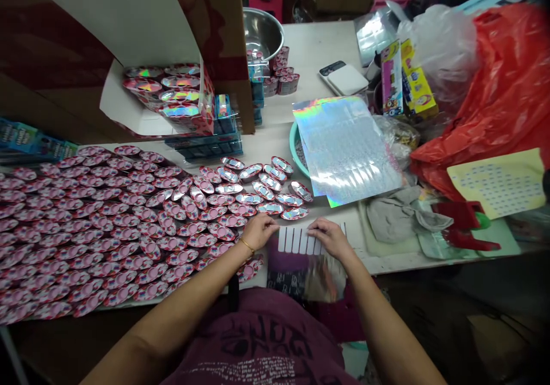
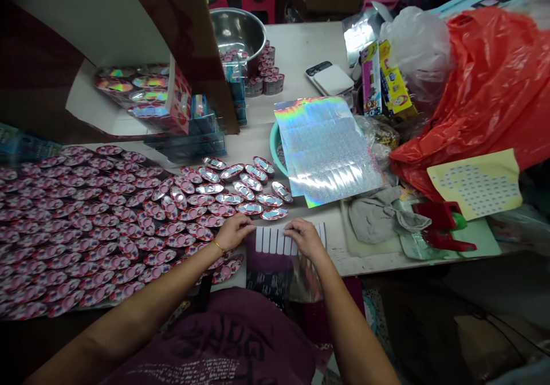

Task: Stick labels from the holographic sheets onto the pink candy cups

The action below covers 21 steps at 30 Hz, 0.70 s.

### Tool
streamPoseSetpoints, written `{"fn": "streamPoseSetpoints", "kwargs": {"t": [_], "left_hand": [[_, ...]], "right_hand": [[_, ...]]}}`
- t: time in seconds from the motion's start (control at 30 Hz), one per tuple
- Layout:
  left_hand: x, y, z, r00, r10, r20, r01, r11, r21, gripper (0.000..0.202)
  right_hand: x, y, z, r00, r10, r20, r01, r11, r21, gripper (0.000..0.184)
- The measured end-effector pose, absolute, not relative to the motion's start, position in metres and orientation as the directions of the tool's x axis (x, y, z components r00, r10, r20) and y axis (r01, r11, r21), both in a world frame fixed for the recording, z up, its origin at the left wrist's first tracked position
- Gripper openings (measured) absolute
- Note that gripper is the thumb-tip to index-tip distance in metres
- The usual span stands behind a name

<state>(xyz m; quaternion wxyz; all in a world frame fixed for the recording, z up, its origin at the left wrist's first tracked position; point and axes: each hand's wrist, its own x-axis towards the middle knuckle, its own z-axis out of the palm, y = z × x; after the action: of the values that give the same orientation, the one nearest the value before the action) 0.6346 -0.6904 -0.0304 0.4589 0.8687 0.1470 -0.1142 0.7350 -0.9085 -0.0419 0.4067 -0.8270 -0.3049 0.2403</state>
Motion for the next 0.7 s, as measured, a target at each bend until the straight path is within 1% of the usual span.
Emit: {"fn": "streamPoseSetpoints", "kwargs": {"t": [0.03, 0.1, 0.17, 0.2, 0.27, 0.33, 0.47, 0.57, 0.7], "left_hand": [[0.634, -0.688, -0.031, 0.927, 0.156, -0.340, 0.374, -0.448, 0.812, 0.017], [0.634, -0.685, -0.034, 0.905, 0.188, -0.383, 0.422, -0.269, 0.866, 0.017], [0.634, -0.684, -0.036, 0.850, 0.227, -0.475, 0.504, -0.089, 0.859, 0.016], [0.635, -0.683, -0.038, 0.816, 0.238, -0.527, 0.542, 0.001, 0.840, 0.016], [0.635, -0.683, -0.038, 0.760, 0.245, -0.602, 0.577, 0.172, 0.799, 0.017], [0.634, -0.682, -0.036, 0.746, 0.234, -0.624, 0.550, 0.312, 0.775, 0.019], [0.630, -0.681, -0.030, 0.740, 0.146, -0.656, 0.510, 0.514, 0.690, 0.025], [0.627, -0.679, -0.028, 0.699, 0.142, -0.701, 0.517, 0.576, 0.633, 0.026], [0.627, -0.676, -0.030, 0.660, 0.175, -0.730, 0.511, 0.607, 0.608, 0.026]], "right_hand": [[0.738, -0.904, -0.033, 0.704, 0.702, -0.107, 0.368, -0.489, -0.791, 0.016], [0.741, -0.888, -0.020, 0.737, 0.675, 0.010, 0.507, -0.544, -0.668, 0.013], [0.738, -0.867, -0.014, 0.731, 0.670, 0.130, 0.627, -0.584, -0.516, 0.013], [0.734, -0.856, -0.014, 0.699, 0.695, 0.166, 0.680, -0.574, -0.457, 0.018], [0.724, -0.837, -0.018, 0.596, 0.781, 0.187, 0.774, -0.496, -0.393, 0.028], [0.715, -0.825, -0.027, 0.495, 0.848, 0.190, 0.837, -0.408, -0.364, 0.030], [0.707, -0.824, -0.042, 0.349, 0.907, 0.237, 0.907, -0.263, -0.330, 0.032], [0.708, -0.829, -0.046, 0.291, 0.922, 0.253, 0.919, -0.196, -0.343, 0.030], [0.707, -0.826, -0.039, 0.317, 0.915, 0.252, 0.894, -0.199, -0.401, 0.027]]}}
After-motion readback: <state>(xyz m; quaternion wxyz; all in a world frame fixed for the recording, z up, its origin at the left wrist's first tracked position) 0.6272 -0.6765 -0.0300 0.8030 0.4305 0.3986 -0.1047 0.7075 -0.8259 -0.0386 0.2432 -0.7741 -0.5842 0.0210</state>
